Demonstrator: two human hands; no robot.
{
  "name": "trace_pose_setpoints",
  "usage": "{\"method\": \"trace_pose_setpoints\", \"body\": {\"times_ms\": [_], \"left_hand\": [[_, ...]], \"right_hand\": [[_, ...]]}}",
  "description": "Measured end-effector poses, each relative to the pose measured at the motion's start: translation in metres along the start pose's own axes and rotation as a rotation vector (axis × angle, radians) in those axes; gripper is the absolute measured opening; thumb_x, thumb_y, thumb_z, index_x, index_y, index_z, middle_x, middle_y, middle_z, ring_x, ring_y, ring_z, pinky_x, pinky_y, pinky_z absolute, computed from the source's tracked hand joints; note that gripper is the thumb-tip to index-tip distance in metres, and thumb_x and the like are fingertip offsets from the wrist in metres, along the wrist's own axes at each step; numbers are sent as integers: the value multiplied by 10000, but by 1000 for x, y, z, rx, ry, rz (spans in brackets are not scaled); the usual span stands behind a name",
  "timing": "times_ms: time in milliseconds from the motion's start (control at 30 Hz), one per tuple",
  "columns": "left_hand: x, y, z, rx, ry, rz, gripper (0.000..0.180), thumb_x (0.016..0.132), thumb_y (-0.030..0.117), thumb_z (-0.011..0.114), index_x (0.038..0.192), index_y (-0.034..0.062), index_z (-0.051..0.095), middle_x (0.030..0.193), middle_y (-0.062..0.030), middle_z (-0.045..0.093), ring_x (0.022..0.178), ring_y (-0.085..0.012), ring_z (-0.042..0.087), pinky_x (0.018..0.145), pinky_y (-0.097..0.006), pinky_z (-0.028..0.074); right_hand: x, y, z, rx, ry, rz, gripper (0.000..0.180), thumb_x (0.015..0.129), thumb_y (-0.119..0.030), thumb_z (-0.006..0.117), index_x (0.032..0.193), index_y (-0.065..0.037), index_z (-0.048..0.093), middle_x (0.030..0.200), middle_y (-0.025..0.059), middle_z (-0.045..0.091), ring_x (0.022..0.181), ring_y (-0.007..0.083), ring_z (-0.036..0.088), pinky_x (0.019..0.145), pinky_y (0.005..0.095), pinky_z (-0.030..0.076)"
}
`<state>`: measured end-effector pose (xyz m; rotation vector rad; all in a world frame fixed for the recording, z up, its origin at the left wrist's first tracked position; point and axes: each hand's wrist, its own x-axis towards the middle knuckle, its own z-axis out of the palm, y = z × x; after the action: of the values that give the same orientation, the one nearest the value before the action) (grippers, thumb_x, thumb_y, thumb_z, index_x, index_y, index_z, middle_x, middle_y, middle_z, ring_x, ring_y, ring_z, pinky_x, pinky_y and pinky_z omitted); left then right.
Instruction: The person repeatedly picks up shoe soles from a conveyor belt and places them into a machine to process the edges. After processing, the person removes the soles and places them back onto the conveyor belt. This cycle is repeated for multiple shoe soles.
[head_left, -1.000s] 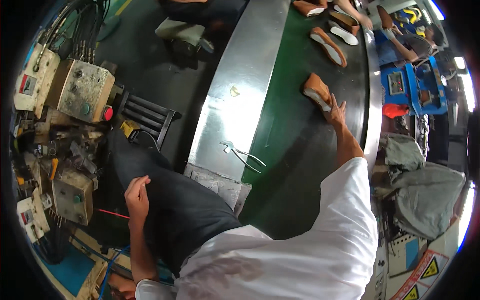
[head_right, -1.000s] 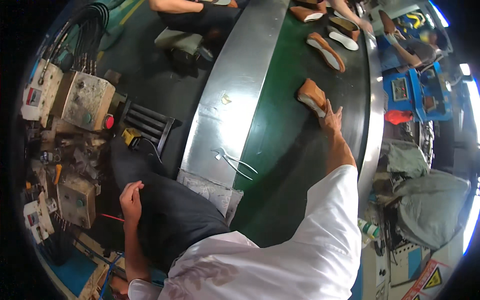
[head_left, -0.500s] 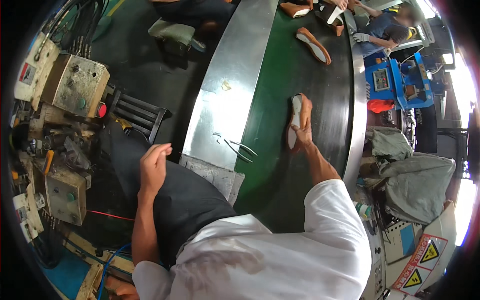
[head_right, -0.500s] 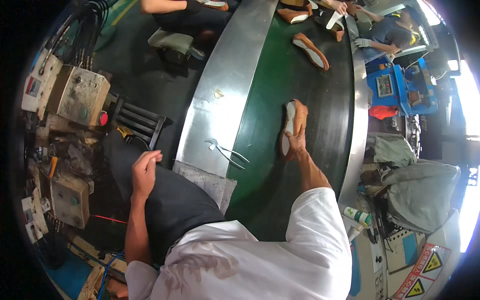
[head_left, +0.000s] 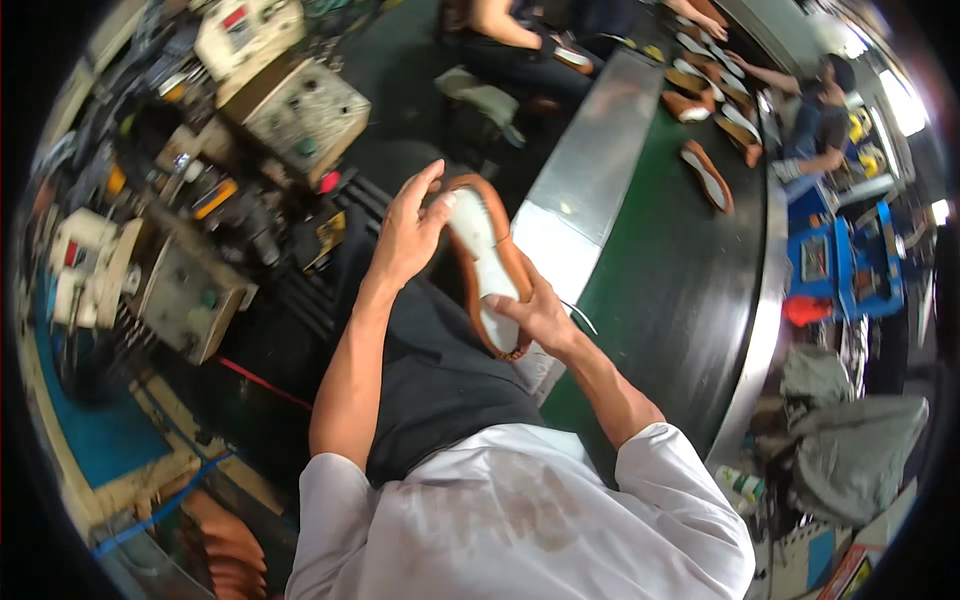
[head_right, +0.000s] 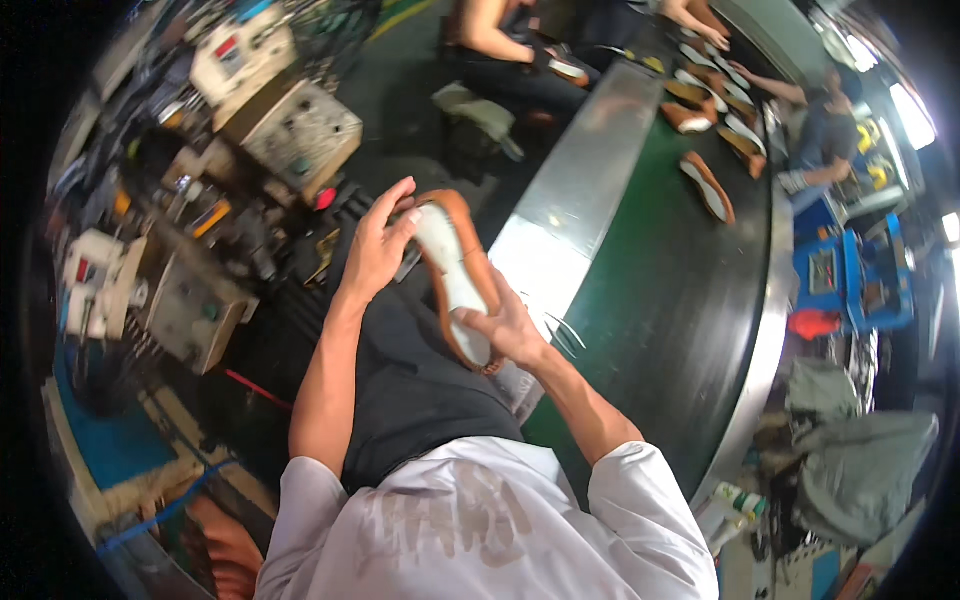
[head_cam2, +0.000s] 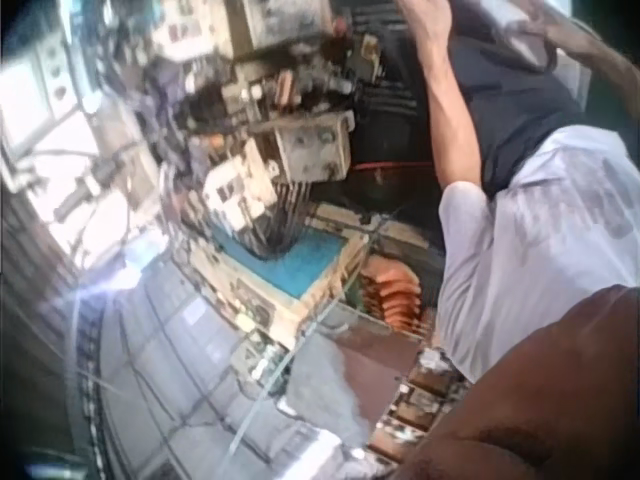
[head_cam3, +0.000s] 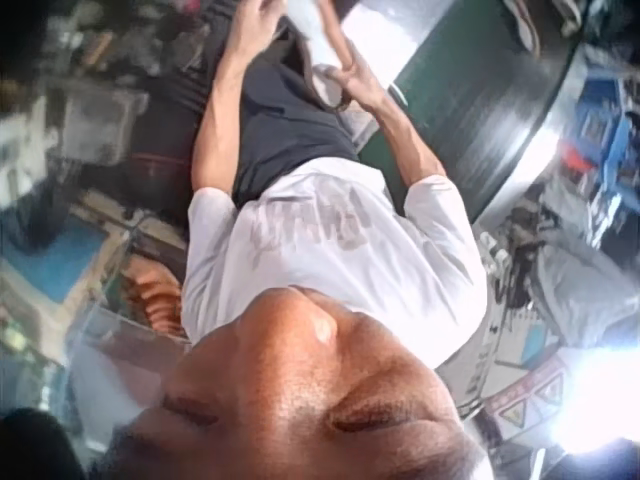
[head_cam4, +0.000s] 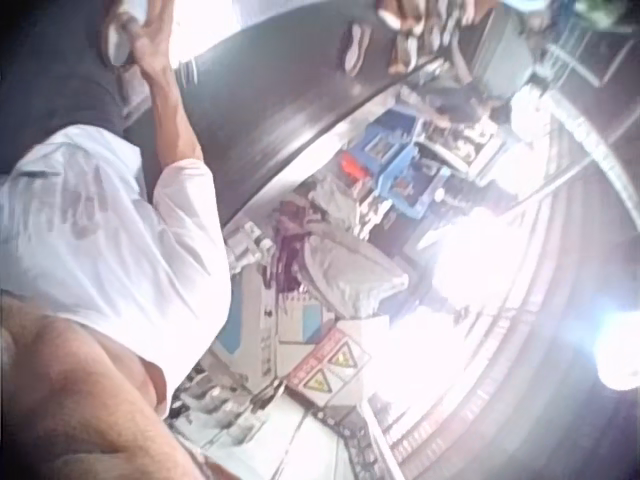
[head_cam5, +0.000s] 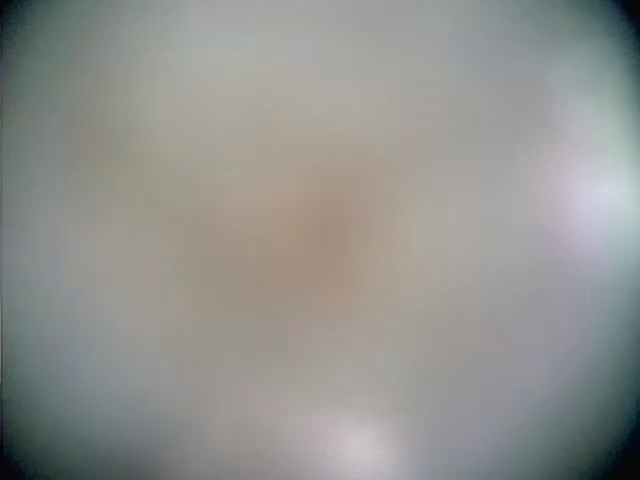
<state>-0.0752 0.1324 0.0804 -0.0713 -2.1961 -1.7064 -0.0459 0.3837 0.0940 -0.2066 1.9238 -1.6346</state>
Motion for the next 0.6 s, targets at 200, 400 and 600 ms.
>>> {"method": "trace_pose_setpoints", "body": {"times_ms": [200,400,600], "left_hand": [[-83,-10,-85,604,437,144,276,1117,89,493,1247,-8,717,1140,-199,748,1059,-396,715,937,-471,565],[-123,-20,-93,598,508,76,286,1066,37,533,1296,-19,694,1210,-211,739,1146,-420,689,1010,-496,543],[-110,-37,-109,231,247,-125,368,1082,139,562,1385,-22,693,1377,-186,688,1287,-328,652,1130,-418,488]], "right_hand": [[21,5,92,-106,-361,45,1050,923,-341,848,1725,-46,238,1497,227,612,1388,314,604,1194,424,464],[25,35,113,-11,-485,3,1050,924,-299,866,1718,-23,236,1561,213,558,1461,289,541,1231,403,423],[37,69,107,-19,-395,-46,1085,895,-345,892,1697,29,265,1561,254,556,1468,316,531,1242,385,413]]}}
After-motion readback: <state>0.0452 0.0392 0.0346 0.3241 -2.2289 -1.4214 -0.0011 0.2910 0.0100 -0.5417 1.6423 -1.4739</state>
